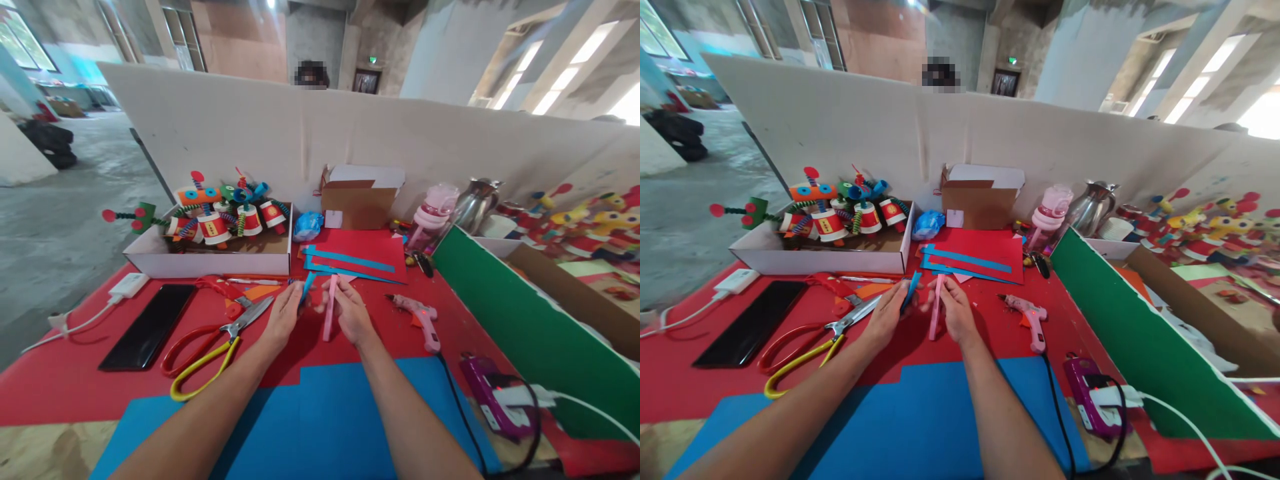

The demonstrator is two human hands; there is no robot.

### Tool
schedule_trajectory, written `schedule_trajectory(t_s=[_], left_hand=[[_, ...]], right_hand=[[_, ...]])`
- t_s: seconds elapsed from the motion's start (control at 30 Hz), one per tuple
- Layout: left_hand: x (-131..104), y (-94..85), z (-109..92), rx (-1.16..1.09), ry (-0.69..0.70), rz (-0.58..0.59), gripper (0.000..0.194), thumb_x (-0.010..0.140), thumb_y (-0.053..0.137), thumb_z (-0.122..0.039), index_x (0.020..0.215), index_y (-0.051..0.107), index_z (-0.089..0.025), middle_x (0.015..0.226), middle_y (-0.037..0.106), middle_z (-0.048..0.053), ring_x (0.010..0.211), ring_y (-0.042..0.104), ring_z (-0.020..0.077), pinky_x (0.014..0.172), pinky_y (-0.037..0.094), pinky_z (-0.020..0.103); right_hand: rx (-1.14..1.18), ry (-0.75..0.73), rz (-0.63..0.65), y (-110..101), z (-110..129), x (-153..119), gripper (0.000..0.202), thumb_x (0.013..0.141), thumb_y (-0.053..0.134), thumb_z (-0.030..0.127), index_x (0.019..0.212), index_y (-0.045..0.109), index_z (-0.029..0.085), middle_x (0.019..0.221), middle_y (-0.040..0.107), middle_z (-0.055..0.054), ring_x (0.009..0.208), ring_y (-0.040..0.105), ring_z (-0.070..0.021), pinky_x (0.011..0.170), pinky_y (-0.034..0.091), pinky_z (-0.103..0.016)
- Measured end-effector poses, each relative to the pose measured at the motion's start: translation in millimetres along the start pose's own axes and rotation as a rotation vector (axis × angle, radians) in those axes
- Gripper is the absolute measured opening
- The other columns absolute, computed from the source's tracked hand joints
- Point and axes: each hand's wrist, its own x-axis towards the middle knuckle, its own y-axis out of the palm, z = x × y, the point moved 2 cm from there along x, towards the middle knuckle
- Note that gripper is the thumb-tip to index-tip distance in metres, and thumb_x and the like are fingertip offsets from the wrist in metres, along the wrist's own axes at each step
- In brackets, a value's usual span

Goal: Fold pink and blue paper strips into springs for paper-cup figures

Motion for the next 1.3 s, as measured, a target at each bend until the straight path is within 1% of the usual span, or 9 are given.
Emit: schedule_trajectory(t_s=[0.17,0.23,0.33,0.43,0.7,0.87,1.03,1.2,1.3], left_hand=[[3.4,1.9,6.6,0.077,0.105,0.067,0.030,0.085,0.046,-0.043,0.068,0.047,-0.019,0.060,0.042,-0.005,0.055,0.039,0.0101,0.054,0.036,0.022],[2.2,2.1,5.0,0.145,0.163,0.072,0.027,0.085,0.047,-0.040,0.069,0.047,-0.019,0.061,0.043,-0.005,0.057,0.040,0.0104,0.057,0.037,0.022],[-0.6,1.4,0.9,0.241,0.242,0.045,0.023,0.085,0.047,-0.036,0.070,0.049,-0.019,0.063,0.047,-0.003,0.061,0.043,0.0116,0.059,0.038,0.023],[-2.5,0.9,-1.1,0.306,0.297,0.017,0.018,0.085,0.048,-0.033,0.073,0.052,-0.019,0.069,0.055,-0.001,0.066,0.048,0.0134,0.064,0.041,0.025],[-7.0,0.4,-4.4,0.447,0.458,-0.061,0.015,0.086,0.048,-0.027,0.074,0.054,-0.020,0.073,0.059,0.001,0.070,0.053,0.0151,0.067,0.043,0.026],[-10.8,2.0,-5.6,0.549,0.584,-0.028,0.014,0.087,0.045,-0.021,0.075,0.054,-0.020,0.076,0.058,0.003,0.073,0.054,0.0160,0.069,0.044,0.027],[-12.8,3.2,-5.6,0.575,0.605,-0.027,0.012,0.088,0.046,-0.023,0.083,0.057,-0.021,0.081,0.061,0.005,0.078,0.055,0.0173,0.074,0.045,0.029],[-11.0,0.9,-5.2,0.526,0.530,-0.034,0.019,0.091,0.041,-0.029,0.086,0.058,-0.020,0.083,0.063,0.005,0.077,0.057,0.0167,0.074,0.046,0.028],[-9.5,0.7,-1.4,0.529,0.475,0.011,0.018,0.089,0.045,-0.032,0.090,0.058,-0.020,0.087,0.064,0.005,0.079,0.059,0.0170,0.074,0.046,0.028]], right_hand=[[-0.036,0.016,-0.109,1.1,0.7,0.1,0.036,0.076,0.058,0.055,0.082,0.061,0.020,0.057,0.049,0.006,0.037,0.030,-0.0037,0.034,0.020,-0.017],[-0.115,-0.017,-0.149,1.9,2.0,-0.7,0.035,0.073,0.063,0.053,0.082,0.061,0.019,0.059,0.051,0.005,0.039,0.030,-0.0039,0.035,0.022,-0.018],[-0.253,-0.106,-0.171,2.6,3.8,-1.9,0.029,0.062,0.075,0.039,0.081,0.063,0.020,0.066,0.057,0.003,0.048,0.040,-0.0067,0.043,0.035,-0.020],[-0.330,-0.178,-0.173,1.9,3.9,-2.1,0.022,0.062,0.075,0.033,0.076,0.064,0.021,0.070,0.060,0.002,0.059,0.048,-0.0104,0.055,0.044,-0.023],[-0.361,-0.154,-0.190,-0.8,2.9,-1.0,0.022,0.064,0.072,0.040,0.071,0.063,0.021,0.055,0.048,0.004,0.051,0.042,-0.0101,0.044,0.035,-0.022],[-0.378,-0.173,-0.160,1.3,5.2,-3.0,0.021,0.067,0.071,0.040,0.073,0.065,0.021,0.055,0.049,0.004,0.051,0.043,-0.0104,0.046,0.035,-0.022],[-0.381,-0.176,-0.170,-1.5,3.3,-2.8,0.022,0.069,0.070,0.043,0.074,0.066,0.021,0.054,0.049,0.004,0.051,0.045,-0.0110,0.046,0.036,-0.023],[-0.379,-0.167,-0.166,-1.6,2.9,-2.4,0.022,0.069,0.070,0.042,0.075,0.067,0.021,0.054,0.049,0.004,0.050,0.042,-0.0097,0.046,0.036,-0.022],[-0.372,-0.178,-0.161,-1.0,2.7,-2.3,0.021,0.069,0.070,0.041,0.073,0.067,0.021,0.056,0.050,0.004,0.050,0.043,-0.0090,0.047,0.037,-0.022]])
